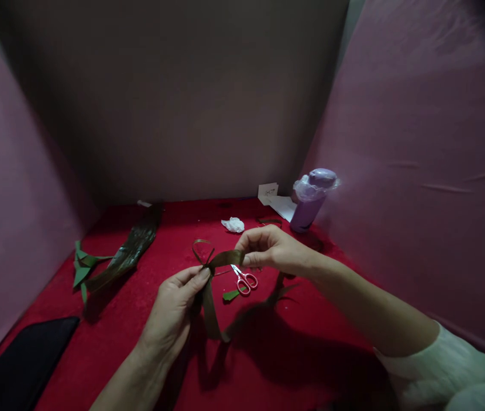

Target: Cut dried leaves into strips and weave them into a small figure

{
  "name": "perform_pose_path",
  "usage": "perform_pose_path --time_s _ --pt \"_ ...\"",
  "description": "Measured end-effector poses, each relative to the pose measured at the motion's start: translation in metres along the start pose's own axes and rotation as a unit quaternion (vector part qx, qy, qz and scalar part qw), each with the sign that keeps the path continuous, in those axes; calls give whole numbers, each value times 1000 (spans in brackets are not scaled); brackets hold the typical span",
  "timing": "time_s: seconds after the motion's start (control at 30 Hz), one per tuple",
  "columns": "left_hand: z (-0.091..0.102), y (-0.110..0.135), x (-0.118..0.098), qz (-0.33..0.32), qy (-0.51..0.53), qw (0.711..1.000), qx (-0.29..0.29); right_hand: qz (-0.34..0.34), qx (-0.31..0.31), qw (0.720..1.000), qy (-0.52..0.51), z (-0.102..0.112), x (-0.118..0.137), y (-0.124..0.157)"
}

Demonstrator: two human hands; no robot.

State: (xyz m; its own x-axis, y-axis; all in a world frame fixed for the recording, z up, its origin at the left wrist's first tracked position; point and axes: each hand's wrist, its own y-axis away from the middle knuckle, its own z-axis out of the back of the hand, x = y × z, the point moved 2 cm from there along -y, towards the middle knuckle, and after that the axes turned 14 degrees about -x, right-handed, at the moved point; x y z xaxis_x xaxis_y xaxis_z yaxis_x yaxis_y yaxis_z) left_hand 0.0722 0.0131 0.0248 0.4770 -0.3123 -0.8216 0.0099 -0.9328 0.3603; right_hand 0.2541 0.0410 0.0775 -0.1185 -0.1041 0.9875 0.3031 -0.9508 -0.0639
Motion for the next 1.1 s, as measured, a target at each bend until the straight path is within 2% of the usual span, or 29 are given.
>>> perform_pose_path --time_s 0.2,0.37,0.57,0.67,0.8,0.93,1.1 --pt "-2 1 -1 -2 9 1000 -3 25 1 999 -45 -12 -1 2" --pt "-2 1 -1 13 12 1000 8 71 63 994 -51 -14 2 6" --pt "2 0 0 27 -4 999 46 79 105 991 -18 -17 3 9" --pt "2 1 1 34 -20 997 63 129 63 990 12 -18 6 10" --pt "1 2 3 44 -31 995 80 185 -53 980 48 -19 4 13" --pt "0 3 4 37 -60 994 79 134 -148 980 17 -20 -9 10" --pt "2 2 8 -2 -108 991 75 104 -190 976 -7 -25 -12 6"
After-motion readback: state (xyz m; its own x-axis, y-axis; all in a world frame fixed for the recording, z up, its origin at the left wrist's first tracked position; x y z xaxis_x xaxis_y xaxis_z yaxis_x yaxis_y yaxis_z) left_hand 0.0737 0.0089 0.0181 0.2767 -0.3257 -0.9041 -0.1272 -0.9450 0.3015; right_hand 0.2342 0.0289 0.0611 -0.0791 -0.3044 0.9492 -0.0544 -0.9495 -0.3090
